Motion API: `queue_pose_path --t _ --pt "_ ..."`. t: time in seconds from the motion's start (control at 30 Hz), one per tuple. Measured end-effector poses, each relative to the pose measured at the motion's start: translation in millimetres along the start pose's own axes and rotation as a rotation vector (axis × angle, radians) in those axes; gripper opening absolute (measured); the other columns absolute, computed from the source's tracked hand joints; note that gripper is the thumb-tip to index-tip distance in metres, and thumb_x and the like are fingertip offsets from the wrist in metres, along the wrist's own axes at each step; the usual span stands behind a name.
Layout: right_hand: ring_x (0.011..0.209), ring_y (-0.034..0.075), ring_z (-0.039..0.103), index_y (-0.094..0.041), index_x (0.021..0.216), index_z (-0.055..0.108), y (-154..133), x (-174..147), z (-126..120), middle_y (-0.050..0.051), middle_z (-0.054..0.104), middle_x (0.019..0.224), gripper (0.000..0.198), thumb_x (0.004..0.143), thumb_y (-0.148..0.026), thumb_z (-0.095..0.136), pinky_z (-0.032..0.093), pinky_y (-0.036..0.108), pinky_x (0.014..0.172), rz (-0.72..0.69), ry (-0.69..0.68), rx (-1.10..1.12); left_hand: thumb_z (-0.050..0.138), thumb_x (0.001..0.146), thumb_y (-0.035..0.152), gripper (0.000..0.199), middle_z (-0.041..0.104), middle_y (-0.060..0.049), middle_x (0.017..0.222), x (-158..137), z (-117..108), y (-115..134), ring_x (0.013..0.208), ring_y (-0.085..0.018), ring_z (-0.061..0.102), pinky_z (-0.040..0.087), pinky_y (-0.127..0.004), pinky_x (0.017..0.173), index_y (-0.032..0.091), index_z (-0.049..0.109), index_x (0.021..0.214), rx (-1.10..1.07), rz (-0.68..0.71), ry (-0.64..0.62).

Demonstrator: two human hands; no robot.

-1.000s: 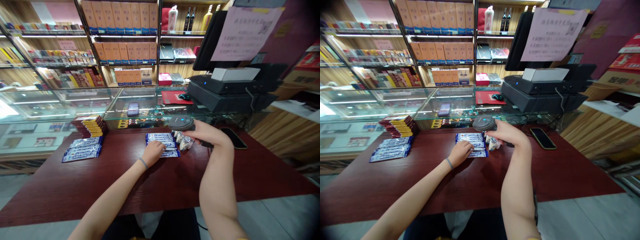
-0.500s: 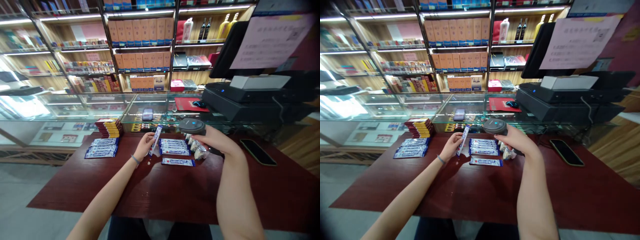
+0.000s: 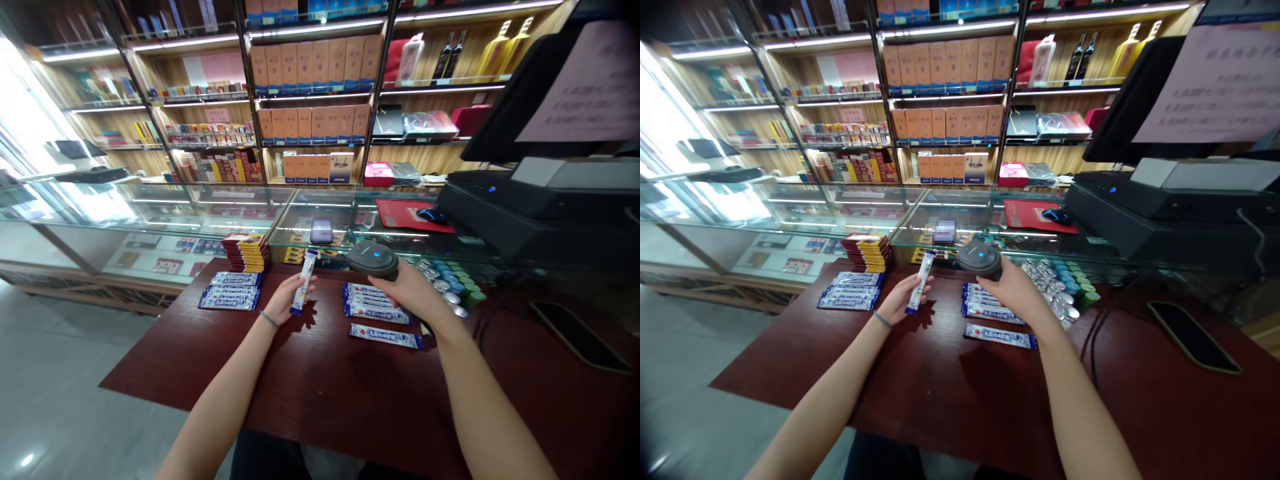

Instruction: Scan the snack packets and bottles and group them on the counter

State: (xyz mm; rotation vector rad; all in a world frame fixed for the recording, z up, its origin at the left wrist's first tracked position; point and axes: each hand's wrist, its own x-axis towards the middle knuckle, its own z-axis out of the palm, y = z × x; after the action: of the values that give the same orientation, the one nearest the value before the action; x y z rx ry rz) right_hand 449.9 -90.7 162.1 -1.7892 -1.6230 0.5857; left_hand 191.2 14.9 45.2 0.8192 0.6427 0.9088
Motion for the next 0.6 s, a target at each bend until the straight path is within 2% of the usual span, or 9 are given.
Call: queue_pose_path --t 0.1,0.23,0.4,0.6 --pt "0.059 0.021 0.066 -0.024 0.131 0.051 -5.0 1.9 15.5 0.004 0.073 0.083 0.055 0.081 -0.039 0.067 0.047 0.031 0.057 -0.057 0.007 -0.051 0.069 0.087 0.024 0.025 0.066 -0.016 0.126 0.4 -3.5 3.0 0.085 -0.017 0.071 0.059 -0.023 0.062 0.013 0.066 0.11 -0.005 -0.017 0.02" --pt "0.092 0.029 0.07 -0.025 0.129 0.052 -3.7 3.6 31.3 0.008 0.075 0.102 0.056 0.078 -0.037 0.071 0.049 0.032 0.069 -0.119 -0.03 -0.116 0.068 0.089 0.024 0.023 0.068 -0.018 0.122 0.5 -5.2 5.8 0.082 -0.017 0.072 0.06 -0.023 0.061 0.011 0.067 0.108 0.005 -0.024 0.026" --pt "0.095 0.032 0.07 -0.025 0.118 0.062 -3.1 2.8 40.1 0.007 0.076 0.096 0.046 0.074 -0.033 0.072 0.049 0.034 0.074 -0.111 -0.088 -0.23 0.07 0.086 0.023 0.03 0.069 -0.018 0.121 -0.9 -5.2 5.6 0.08 -0.018 0.073 0.06 -0.024 0.062 0.011 0.067 0.113 0.061 -0.011 0.033" --pt "0.095 0.031 0.07 -0.026 0.119 0.061 -8.6 -0.9 38.3 0.007 0.076 0.095 0.046 0.074 -0.031 0.072 0.048 0.033 0.074 -0.108 -0.071 -0.198 0.069 0.088 0.025 0.026 0.07 -0.017 0.118 1.0 -6.9 4.4 0.073 -0.014 0.071 0.059 -0.023 0.059 0.011 0.068 0.11 0.034 -0.016 0.019"
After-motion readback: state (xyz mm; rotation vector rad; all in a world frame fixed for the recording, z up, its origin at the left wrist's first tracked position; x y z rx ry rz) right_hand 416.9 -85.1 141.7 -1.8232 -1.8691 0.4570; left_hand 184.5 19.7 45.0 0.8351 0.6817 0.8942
